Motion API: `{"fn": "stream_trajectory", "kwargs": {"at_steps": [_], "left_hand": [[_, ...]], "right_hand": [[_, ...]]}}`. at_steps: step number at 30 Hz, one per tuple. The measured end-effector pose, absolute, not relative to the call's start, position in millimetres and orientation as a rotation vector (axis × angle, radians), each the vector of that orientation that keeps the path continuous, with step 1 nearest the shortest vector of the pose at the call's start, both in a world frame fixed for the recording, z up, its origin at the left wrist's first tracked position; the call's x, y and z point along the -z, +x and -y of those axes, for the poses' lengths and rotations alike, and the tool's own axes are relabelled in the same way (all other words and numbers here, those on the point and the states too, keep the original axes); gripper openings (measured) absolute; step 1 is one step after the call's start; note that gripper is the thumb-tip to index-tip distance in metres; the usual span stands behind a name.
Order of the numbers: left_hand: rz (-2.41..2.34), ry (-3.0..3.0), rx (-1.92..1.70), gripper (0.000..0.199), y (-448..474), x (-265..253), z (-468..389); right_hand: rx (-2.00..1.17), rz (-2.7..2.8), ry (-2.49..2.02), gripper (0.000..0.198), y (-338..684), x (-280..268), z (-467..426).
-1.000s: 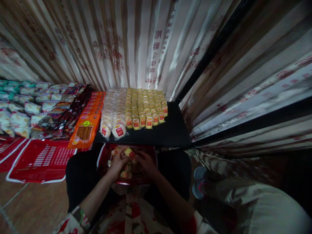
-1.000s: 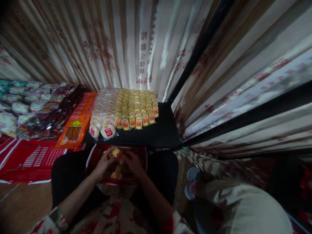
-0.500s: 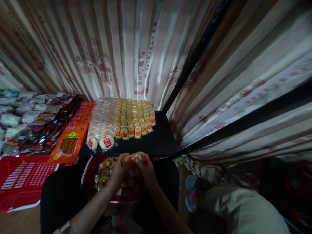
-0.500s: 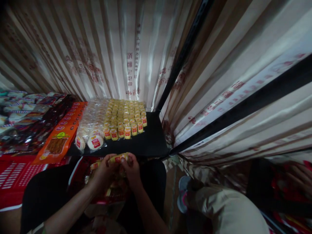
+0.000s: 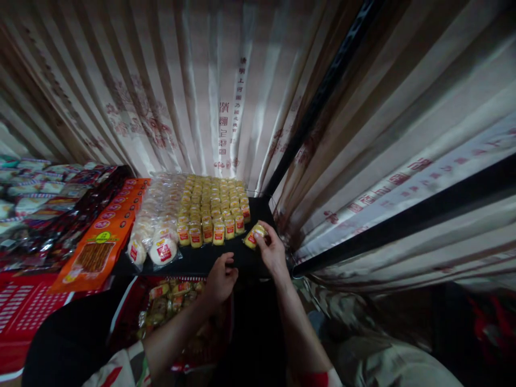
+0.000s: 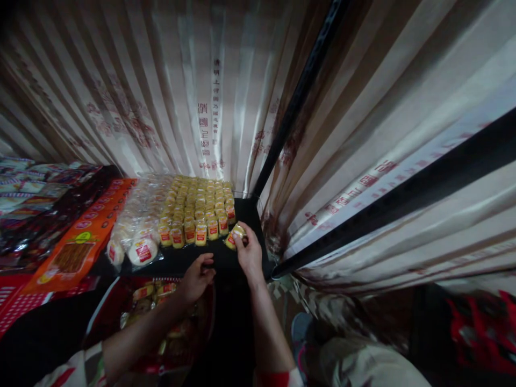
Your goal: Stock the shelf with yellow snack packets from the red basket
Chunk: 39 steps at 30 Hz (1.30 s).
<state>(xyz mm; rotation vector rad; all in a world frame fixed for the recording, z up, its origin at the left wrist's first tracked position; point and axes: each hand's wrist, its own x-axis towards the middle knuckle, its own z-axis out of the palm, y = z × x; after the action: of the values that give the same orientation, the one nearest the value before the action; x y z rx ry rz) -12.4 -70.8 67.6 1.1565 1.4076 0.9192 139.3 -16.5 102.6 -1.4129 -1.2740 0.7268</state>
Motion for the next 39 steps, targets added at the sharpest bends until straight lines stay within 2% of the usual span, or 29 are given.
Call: {"fn": "stream_trajectory", "kwargs": {"at_steps": [4, 7, 14, 19, 27, 39], "left_hand": [[-1.399, 1.238, -0.846, 0.037, 1.7, -67.7, 64.1], [-1.385, 1.276, -0.804, 0.034, 5.5, -66.0, 61.3], [-1.378, 1.317, -0.818, 0.027, 4.7, -59.6, 54.9], [-1.353, 1.383, -0.867, 0.027, 8.0, -66.9, 47.5], [-1.383, 1.5, -0.808, 0.028, 14.0, -67.3, 41.3], [-1.398, 1.489, -0.83, 0.027, 12.8, -60.8, 40.0]], "right_hand": [[-0.47, 1.455, -1.46, 0.044, 162.9, -102.0, -30.1], [-0.411, 1.462, -1.478, 0.05, 166.6, -94.9, -52.0], [-0.58, 1.436, -1.514, 0.052, 163.8, -72.4, -73.1], [-0.663, 1.426, -1.456, 0.044, 162.4, -58.6, -80.4], [-0.577, 1.485, -1.531, 0.048, 158.9, -46.7, -75.5], [-0.674, 1.356, -1.557, 0.039, 149.0, -36.9, -75.9]]}}
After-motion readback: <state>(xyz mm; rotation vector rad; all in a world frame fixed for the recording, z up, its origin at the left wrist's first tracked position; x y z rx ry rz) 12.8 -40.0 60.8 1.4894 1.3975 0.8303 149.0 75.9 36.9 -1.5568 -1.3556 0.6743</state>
